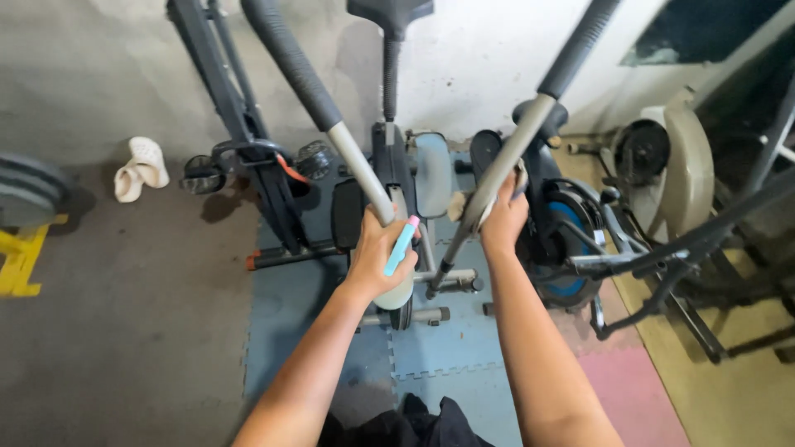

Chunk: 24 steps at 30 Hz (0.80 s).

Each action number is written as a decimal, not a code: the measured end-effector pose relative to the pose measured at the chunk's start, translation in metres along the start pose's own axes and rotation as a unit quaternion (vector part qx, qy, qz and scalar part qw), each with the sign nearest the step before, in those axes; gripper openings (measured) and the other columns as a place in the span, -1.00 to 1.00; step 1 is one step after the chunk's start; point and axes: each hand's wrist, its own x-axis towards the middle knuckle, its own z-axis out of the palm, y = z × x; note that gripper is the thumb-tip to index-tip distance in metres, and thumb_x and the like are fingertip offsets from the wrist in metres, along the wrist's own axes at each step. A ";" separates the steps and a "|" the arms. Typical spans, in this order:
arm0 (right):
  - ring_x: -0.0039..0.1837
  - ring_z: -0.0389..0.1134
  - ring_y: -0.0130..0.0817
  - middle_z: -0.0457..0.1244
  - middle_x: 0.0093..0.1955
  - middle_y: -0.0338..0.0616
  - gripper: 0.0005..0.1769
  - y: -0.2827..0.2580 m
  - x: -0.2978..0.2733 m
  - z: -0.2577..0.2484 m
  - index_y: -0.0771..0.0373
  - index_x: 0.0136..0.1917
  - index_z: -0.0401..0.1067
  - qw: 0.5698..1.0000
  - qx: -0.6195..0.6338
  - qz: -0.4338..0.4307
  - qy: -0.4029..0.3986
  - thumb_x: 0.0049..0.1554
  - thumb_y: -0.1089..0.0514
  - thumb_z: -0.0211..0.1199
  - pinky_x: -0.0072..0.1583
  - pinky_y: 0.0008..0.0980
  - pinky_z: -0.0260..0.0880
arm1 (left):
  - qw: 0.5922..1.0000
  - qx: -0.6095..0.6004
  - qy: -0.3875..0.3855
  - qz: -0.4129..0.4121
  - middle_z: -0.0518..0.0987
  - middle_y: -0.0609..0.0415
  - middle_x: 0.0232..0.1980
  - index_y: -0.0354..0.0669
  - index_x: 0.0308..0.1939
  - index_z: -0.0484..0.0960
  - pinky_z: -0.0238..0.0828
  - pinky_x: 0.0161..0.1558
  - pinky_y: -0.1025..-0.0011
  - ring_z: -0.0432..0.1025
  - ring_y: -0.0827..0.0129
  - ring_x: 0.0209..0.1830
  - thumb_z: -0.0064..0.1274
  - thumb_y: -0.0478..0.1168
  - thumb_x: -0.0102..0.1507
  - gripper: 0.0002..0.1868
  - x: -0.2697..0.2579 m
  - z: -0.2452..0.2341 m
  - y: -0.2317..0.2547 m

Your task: Wiping down elliptical machines and stationary exercise bikes with a spray cleaner and a cloth.

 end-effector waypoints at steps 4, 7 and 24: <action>-0.12 0.34 -0.39 0.33 -0.09 -0.13 -0.51 -0.006 -0.042 -0.020 0.33 0.19 0.40 0.995 0.077 -0.051 -0.026 0.35 -0.17 0.07 -0.08 -0.33 0.40 | 1.000 -0.006 -0.010 -0.001 0.27 -0.43 0.34 -0.07 -0.13 0.71 0.22 0.33 0.03 0.23 -0.28 0.34 0.16 -0.30 0.07 -0.72 -0.012 -0.013 0.005; 0.10 0.40 -0.28 0.35 0.12 -0.13 -0.52 0.033 -0.066 -0.027 0.27 0.26 0.39 0.939 0.308 0.143 0.059 0.30 -0.13 0.01 0.14 -0.25 0.45 | 1.000 0.011 0.009 0.002 0.29 -0.36 0.36 -0.05 -0.14 0.74 0.24 0.33 0.02 0.27 -0.24 0.33 0.15 -0.28 0.04 -0.69 -0.023 -0.024 0.011; 0.26 0.39 -0.12 0.36 0.23 0.00 -0.49 -0.062 -0.167 0.004 0.32 0.33 0.36 0.792 0.433 0.329 -0.277 0.19 0.03 0.07 0.36 -0.11 0.37 | 0.973 0.040 -0.208 -0.095 0.61 -0.20 -0.25 -0.19 -0.24 0.61 0.45 -0.15 -0.01 0.51 -0.17 -0.19 0.09 -0.17 0.06 -0.76 -0.034 -0.038 0.027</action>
